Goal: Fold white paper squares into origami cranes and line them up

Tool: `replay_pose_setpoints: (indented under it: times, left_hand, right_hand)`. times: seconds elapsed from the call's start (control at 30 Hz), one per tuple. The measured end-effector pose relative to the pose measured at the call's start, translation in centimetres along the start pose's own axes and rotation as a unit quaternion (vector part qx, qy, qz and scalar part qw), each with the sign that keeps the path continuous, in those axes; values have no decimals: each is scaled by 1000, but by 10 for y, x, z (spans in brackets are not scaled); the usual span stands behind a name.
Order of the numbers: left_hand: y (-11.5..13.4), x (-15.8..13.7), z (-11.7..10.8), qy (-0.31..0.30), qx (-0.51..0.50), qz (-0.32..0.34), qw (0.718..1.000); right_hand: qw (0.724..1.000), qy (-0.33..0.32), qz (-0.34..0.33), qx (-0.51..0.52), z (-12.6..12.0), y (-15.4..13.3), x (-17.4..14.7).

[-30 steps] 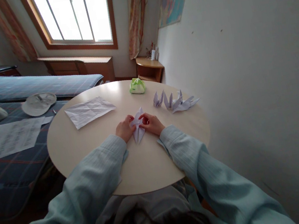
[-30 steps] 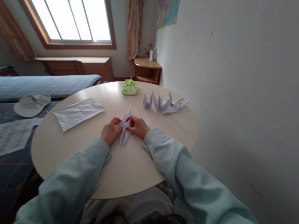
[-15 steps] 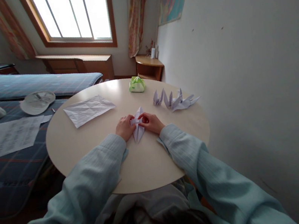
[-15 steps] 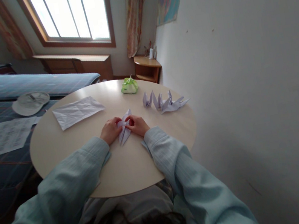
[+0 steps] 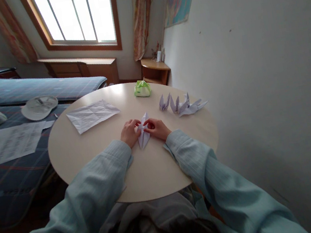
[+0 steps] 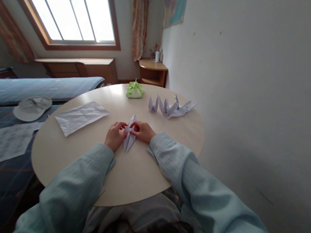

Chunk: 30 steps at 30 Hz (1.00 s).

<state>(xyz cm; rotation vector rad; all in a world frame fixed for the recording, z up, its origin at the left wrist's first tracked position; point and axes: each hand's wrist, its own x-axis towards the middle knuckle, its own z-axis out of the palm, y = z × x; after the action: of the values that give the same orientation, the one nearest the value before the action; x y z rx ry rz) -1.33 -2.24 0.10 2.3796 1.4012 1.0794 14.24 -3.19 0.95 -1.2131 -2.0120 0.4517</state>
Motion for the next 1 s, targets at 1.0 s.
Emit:
replay_pose_setpoints:
  times: [1.0]
  left_hand:
    - [10, 0, -5, -49, -6, -10, 999]
  right_hand:
    - [999, -4, -7, -35, 1, 1, 0]
